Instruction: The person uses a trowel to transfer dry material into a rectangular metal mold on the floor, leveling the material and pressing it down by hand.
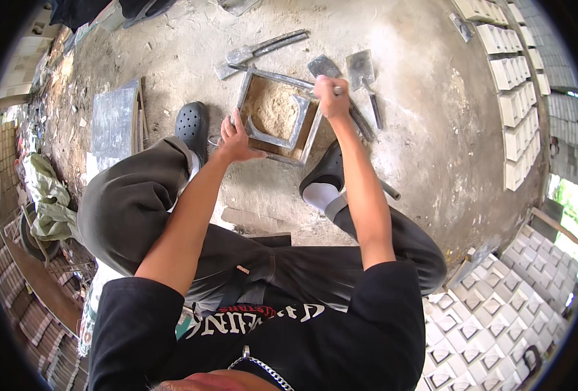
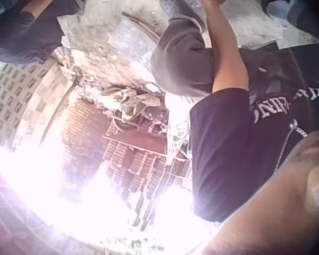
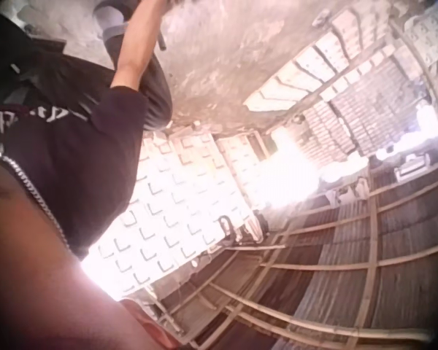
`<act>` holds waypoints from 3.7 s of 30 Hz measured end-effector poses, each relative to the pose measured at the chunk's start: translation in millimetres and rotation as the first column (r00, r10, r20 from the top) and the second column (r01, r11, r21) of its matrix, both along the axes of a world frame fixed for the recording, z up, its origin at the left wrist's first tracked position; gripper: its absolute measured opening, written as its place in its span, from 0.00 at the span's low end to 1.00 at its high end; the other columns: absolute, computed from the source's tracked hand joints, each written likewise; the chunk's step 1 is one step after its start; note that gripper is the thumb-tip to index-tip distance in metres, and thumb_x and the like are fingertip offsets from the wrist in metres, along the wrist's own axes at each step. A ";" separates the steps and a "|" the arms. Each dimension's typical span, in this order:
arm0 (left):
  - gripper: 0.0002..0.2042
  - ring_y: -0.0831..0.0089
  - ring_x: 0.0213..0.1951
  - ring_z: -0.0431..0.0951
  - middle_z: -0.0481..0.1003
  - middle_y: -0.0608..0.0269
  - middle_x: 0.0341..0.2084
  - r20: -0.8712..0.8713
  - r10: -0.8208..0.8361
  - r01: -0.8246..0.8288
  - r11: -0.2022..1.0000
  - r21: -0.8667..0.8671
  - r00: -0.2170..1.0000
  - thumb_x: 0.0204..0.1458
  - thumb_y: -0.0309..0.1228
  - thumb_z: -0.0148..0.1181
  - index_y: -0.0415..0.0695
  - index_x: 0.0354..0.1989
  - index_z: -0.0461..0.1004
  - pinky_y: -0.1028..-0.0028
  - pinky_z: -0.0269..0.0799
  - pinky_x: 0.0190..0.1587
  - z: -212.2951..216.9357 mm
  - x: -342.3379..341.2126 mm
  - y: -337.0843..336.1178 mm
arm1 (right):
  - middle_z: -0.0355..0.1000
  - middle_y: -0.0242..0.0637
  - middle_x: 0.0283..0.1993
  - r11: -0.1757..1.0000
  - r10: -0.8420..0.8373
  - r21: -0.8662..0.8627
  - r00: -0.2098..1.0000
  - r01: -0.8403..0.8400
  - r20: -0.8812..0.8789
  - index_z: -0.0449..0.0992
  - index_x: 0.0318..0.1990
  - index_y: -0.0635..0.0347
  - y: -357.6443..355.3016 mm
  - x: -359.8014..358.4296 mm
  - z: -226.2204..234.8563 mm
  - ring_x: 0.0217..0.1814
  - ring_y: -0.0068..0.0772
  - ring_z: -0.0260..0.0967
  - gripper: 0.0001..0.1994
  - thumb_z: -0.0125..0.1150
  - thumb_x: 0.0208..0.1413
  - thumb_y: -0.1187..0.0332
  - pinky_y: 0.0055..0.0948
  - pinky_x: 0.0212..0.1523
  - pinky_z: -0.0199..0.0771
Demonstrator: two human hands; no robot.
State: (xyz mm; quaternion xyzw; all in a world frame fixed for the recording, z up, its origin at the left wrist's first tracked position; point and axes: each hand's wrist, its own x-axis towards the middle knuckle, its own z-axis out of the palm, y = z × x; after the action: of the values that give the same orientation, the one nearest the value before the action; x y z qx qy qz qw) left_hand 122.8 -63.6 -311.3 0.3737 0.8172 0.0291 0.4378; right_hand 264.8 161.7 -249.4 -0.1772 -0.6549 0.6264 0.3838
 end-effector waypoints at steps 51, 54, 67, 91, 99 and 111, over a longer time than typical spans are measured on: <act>0.75 0.42 0.70 0.27 0.26 0.34 0.68 -0.004 0.031 -0.031 0.997 0.072 1.000 0.27 0.55 0.77 0.49 0.67 0.13 0.34 0.44 0.62 -14.7 5.6 -1.6 | 0.53 0.24 0.10 0.953 -0.059 -0.275 0.971 0.124 0.233 0.56 0.11 0.53 8.5 -28.2 11.7 0.13 0.17 0.48 0.23 0.48 0.60 0.68 0.24 0.16 0.45; 0.75 0.36 0.68 0.28 0.28 0.29 0.66 -0.033 0.013 -0.011 0.997 0.075 0.999 0.26 0.57 0.77 0.46 0.67 0.14 0.34 0.43 0.62 -15.3 -4.3 -8.6 | 0.54 0.25 0.11 0.974 -0.116 -0.176 0.983 0.141 0.144 0.56 0.10 0.54 -7.5 -33.1 32.5 0.13 0.17 0.48 0.23 0.48 0.59 0.69 0.24 0.16 0.45; 0.74 0.44 0.70 0.27 0.26 0.36 0.68 0.001 0.011 -0.011 1.000 0.017 1.000 0.28 0.56 0.76 0.49 0.68 0.14 0.35 0.45 0.62 -6.1 2.2 -4.8 | 0.52 0.26 0.13 0.992 -0.117 -0.033 0.980 0.124 0.162 0.52 0.12 0.58 -16.9 -14.1 -2.2 0.15 0.17 0.46 0.23 0.44 0.62 0.72 0.25 0.18 0.46; 0.74 0.43 0.70 0.26 0.25 0.35 0.68 0.012 0.004 -0.004 0.999 -0.038 1.000 0.29 0.55 0.76 0.49 0.67 0.13 0.35 0.44 0.63 1.7 1.5 -4.1 | 0.57 0.25 0.13 0.945 -0.285 -0.136 0.953 0.298 0.105 0.58 0.12 0.56 -15.6 -13.4 14.8 0.16 0.15 0.51 0.22 0.48 0.60 0.69 0.24 0.18 0.48; 0.75 0.38 0.69 0.28 0.27 0.31 0.67 0.005 -0.010 0.010 1.000 0.019 1.000 0.28 0.58 0.76 0.46 0.67 0.13 0.34 0.46 0.61 -3.5 -2.5 -3.9 | 0.58 0.22 0.14 0.722 -0.660 -0.151 0.738 0.675 0.142 0.59 0.13 0.56 -51.4 -26.0 28.8 0.17 0.15 0.51 0.24 0.49 0.64 0.61 0.24 0.18 0.47; 0.75 0.37 0.69 0.27 0.27 0.29 0.66 0.020 -0.010 0.010 1.000 0.006 1.000 0.27 0.59 0.75 0.46 0.67 0.12 0.34 0.45 0.61 -2.2 -0.4 -1.2 | 0.60 0.27 0.12 0.750 -0.647 -0.033 0.743 0.661 0.174 0.61 0.10 0.58 -57.3 -2.9 11.6 0.16 0.18 0.54 0.29 0.48 0.65 0.55 0.26 0.18 0.51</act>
State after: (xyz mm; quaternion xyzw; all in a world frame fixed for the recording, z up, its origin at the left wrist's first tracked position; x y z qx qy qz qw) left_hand 122.5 -64.8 -313.4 0.3788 0.8107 0.0329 0.4451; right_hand 261.9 104.4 -237.8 -0.4600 -0.5488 0.4662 0.5195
